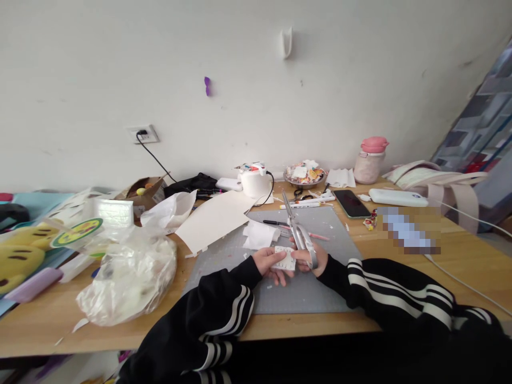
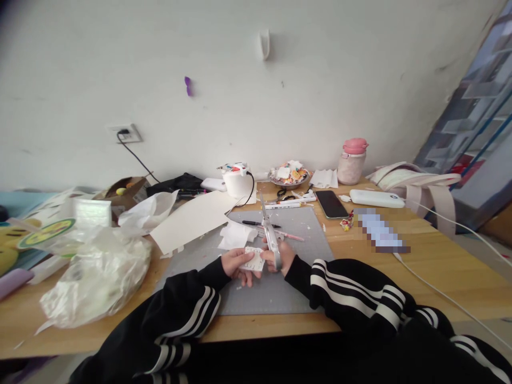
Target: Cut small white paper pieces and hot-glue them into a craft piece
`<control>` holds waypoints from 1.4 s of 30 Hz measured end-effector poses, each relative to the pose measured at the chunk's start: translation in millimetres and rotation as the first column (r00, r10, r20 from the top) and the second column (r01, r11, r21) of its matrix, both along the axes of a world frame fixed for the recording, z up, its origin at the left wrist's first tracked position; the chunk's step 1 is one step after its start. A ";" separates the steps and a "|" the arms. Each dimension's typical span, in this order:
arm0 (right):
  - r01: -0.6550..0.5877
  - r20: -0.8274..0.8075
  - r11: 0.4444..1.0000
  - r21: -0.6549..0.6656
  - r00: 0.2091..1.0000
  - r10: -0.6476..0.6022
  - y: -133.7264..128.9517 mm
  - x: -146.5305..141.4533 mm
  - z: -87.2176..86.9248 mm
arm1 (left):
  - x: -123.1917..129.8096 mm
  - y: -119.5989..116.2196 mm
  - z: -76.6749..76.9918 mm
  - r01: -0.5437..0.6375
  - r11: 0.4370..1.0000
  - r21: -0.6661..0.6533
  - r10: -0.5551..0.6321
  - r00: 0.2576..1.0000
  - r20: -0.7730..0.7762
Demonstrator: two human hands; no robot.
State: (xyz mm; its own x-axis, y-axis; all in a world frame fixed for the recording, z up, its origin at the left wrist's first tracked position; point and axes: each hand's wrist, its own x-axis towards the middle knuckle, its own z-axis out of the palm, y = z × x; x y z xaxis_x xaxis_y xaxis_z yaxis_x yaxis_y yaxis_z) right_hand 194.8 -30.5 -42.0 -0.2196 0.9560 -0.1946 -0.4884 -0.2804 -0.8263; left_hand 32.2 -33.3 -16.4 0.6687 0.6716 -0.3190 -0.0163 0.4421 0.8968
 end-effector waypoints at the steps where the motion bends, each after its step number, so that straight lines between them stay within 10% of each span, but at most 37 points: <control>1: 0.011 0.004 1.000 0.016 1.000 -0.011 -1.7 -0.8 1.4 | 0.3 0.1 -0.3 0.003 1.000 0.003 -0.003 1.000 -0.005; 10: -0.180 0.043 0.983 -0.046 0.982 0.182 -15.9 1.4 52.8 | -6.6 15.5 -3.1 -0.293 0.949 0.115 0.297 0.955 -0.013; 22: -0.638 -0.166 0.768 -0.059 0.765 0.622 -0.4 18.9 29.1 | -17.0 23.1 6.3 -0.828 0.547 0.126 0.780 0.559 0.281; 28: -0.689 -0.120 0.720 -0.083 0.724 0.679 -4.3 14.6 23.6 | -20.6 25.1 8.4 -0.896 0.413 0.166 0.830 0.445 0.336; 42: -0.667 0.048 0.734 -0.131 0.735 0.676 -9.0 8.7 27.4 | -24.4 28.4 8.9 -0.926 0.332 0.183 0.867 0.375 0.327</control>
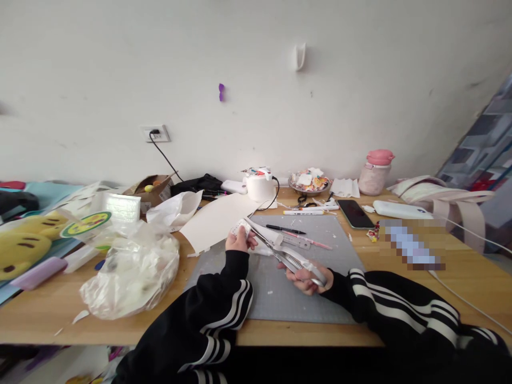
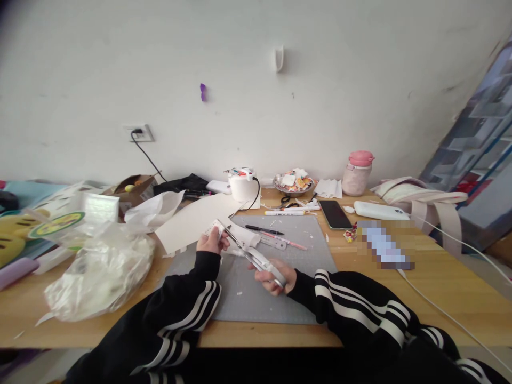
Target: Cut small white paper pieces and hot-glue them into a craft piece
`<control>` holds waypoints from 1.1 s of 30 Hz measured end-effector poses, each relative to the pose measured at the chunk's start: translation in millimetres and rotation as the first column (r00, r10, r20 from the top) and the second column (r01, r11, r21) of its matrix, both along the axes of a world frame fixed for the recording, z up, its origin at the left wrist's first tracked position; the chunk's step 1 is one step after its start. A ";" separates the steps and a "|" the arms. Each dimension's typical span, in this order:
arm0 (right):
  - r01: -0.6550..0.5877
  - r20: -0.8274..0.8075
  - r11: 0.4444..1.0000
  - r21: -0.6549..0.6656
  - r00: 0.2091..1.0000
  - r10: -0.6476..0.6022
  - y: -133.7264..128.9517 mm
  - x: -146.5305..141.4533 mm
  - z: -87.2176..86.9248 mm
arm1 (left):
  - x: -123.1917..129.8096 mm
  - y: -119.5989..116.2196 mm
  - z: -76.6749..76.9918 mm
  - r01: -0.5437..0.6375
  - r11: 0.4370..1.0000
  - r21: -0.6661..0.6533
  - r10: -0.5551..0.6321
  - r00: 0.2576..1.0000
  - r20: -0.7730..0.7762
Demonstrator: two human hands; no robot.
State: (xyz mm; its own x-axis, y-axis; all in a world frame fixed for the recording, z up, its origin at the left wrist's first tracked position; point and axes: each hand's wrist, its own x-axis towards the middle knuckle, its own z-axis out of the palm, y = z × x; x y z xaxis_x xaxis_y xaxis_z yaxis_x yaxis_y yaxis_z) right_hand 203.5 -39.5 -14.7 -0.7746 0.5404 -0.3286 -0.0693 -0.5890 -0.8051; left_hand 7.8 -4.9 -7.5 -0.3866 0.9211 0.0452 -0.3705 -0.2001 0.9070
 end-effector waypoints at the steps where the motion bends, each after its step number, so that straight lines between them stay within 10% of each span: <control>1: -0.002 0.010 1.000 -0.003 1.000 0.002 -0.1 -0.2 0.4 | 1.5 -0.3 -0.2 0.004 1.000 0.008 -0.004 1.000 0.009; 33: 0.031 0.006 0.995 0.095 0.999 -0.031 -4.7 -1.6 3.8 | 4.2 -2.0 -3.8 0.069 0.997 -0.017 -0.070 0.996 -0.053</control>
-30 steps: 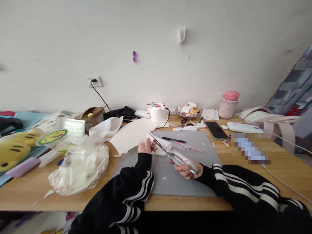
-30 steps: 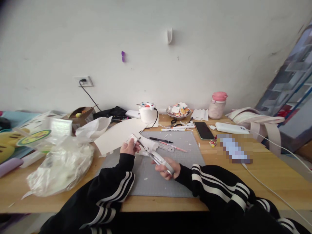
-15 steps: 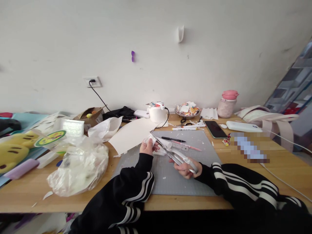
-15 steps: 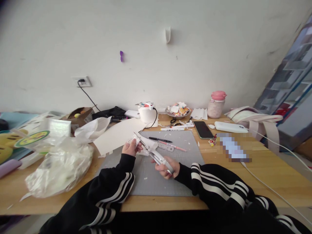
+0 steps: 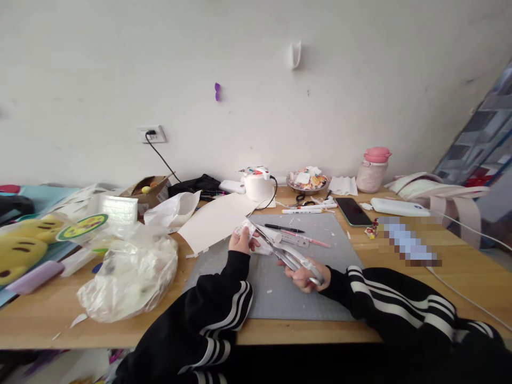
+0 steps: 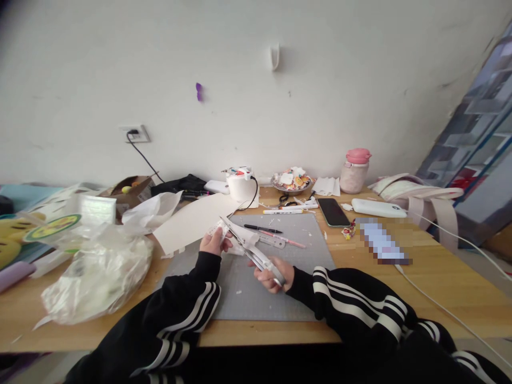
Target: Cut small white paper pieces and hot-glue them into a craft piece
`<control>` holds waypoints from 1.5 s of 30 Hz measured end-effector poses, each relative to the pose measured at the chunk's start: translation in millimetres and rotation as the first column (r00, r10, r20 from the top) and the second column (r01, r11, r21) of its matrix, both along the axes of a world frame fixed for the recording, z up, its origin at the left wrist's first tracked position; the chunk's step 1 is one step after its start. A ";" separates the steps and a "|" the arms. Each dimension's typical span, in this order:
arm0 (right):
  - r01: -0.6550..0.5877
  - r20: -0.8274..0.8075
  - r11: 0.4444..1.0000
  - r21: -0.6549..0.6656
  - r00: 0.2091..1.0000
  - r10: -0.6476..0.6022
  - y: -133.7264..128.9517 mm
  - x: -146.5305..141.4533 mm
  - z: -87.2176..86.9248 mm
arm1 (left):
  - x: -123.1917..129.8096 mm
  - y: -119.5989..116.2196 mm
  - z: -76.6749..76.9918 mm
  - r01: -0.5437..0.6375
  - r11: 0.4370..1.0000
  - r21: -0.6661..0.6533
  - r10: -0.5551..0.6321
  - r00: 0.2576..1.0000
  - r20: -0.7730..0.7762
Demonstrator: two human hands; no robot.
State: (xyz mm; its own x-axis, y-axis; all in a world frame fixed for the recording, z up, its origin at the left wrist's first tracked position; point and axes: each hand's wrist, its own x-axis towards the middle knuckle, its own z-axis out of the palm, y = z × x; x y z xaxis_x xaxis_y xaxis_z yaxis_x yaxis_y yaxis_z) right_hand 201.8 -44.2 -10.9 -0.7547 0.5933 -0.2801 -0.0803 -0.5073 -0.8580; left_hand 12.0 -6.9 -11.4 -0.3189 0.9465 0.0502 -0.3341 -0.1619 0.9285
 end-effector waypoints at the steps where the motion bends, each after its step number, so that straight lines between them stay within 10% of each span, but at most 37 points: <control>1: 0.016 0.006 1.000 0.004 1.000 -0.016 -1.1 -0.2 0.1 | -0.5 0.2 -0.3 0.000 1.000 0.000 0.000 1.000 0.002; 45: -0.023 -0.055 0.999 -0.039 0.998 0.021 3.9 3.0 -2.4 | -2.7 -2.6 6.4 0.030 0.998 -0.057 -0.032 0.999 -0.040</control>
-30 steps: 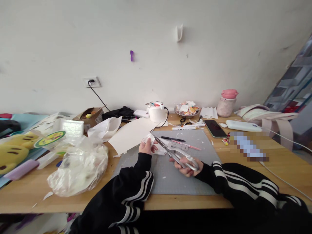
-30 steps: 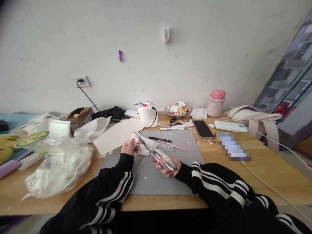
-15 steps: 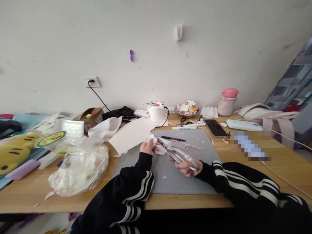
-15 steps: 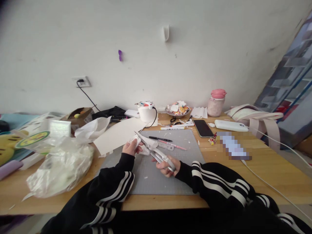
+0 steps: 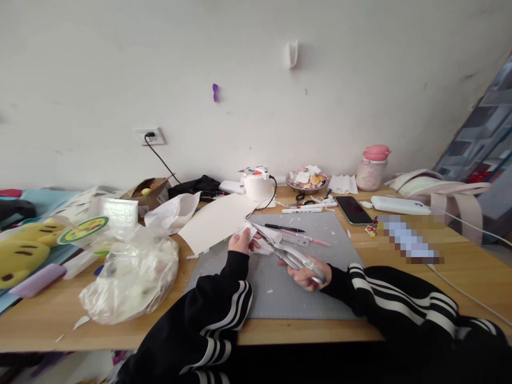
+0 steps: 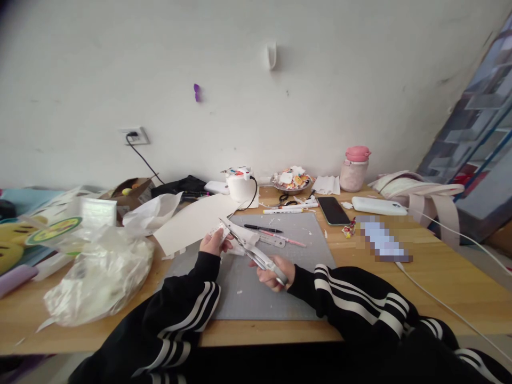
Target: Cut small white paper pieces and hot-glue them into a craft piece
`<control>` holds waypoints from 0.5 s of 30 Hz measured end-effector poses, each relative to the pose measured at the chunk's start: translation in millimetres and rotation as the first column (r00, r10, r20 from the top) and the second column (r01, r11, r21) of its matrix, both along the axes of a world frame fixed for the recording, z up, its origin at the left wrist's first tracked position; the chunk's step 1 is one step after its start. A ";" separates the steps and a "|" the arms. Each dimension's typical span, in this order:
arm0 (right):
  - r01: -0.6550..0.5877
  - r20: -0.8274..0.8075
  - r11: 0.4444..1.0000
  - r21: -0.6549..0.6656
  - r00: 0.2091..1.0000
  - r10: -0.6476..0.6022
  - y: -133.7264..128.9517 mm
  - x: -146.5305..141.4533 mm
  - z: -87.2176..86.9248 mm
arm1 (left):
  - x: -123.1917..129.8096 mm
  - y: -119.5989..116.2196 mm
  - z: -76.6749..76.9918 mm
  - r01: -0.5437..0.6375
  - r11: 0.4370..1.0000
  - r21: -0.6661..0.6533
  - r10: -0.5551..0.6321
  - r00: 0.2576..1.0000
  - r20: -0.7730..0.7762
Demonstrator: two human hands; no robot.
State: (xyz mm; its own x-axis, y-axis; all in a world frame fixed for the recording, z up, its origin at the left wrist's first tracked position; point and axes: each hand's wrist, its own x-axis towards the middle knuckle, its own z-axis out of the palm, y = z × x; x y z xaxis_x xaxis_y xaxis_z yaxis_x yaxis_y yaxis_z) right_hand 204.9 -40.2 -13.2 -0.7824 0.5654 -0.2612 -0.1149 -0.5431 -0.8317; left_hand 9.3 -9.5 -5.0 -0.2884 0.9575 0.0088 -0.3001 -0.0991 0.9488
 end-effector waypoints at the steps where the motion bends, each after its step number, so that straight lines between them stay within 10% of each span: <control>1: 0.002 0.006 1.000 0.000 1.000 -0.002 -0.1 -0.2 0.4 | 0.6 -0.5 0.6 -0.001 1.000 0.001 0.001 1.000 0.010; 15: -0.066 0.008 0.992 -0.106 0.998 0.067 7.2 2.8 -4.8 | -6.9 2.8 -2.6 0.073 0.997 0.012 -0.073 0.997 -0.039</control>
State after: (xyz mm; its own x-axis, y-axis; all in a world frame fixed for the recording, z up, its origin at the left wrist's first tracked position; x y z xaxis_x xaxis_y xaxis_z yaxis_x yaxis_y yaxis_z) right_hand 207.7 -33.1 -18.0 -0.8139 0.4808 -0.3261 -0.0661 -0.6344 -0.7702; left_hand 2.4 -6.7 -7.6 -0.2168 0.9757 0.0315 -0.2698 -0.0909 0.9586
